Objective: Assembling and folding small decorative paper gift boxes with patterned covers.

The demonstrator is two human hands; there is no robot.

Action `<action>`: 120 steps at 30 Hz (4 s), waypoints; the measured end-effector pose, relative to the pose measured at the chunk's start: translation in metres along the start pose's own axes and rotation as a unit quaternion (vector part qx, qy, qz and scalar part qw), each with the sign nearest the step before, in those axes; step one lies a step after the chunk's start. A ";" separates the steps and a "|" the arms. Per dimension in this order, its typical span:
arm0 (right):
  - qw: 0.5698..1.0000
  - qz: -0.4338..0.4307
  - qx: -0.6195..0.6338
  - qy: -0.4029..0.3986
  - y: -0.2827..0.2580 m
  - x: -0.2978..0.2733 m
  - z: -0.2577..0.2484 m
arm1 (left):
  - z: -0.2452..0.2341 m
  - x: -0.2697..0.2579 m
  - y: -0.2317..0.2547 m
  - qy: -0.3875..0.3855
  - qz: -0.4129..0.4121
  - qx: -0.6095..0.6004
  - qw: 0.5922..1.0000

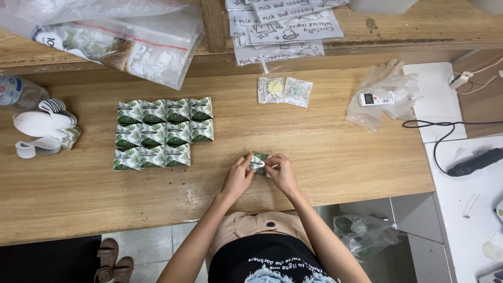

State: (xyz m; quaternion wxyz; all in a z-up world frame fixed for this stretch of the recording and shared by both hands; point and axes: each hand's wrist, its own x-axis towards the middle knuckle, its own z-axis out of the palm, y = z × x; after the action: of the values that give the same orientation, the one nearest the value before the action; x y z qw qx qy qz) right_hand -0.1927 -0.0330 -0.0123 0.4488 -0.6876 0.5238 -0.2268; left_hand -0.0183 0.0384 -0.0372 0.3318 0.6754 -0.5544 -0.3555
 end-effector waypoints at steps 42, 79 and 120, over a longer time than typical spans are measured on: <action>0.975 -0.130 -0.179 -0.032 -0.074 -0.013 -0.057 | -0.026 0.061 -0.007 -0.095 0.329 0.345 0.874; 0.995 0.026 0.071 -0.066 0.012 -0.005 0.040 | 0.040 0.000 -0.004 0.154 -0.055 -0.200 0.966; 0.997 -0.047 -0.053 -0.040 -0.027 0.011 0.004 | 0.033 -0.050 -0.053 0.106 -0.335 -0.532 0.770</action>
State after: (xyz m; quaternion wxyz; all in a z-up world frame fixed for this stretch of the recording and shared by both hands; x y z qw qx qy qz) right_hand -0.1718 -0.0405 0.0072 0.4212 -0.7426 0.4838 -0.1925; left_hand -0.0260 0.0943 -0.0938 0.5549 0.5670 0.0237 -0.6083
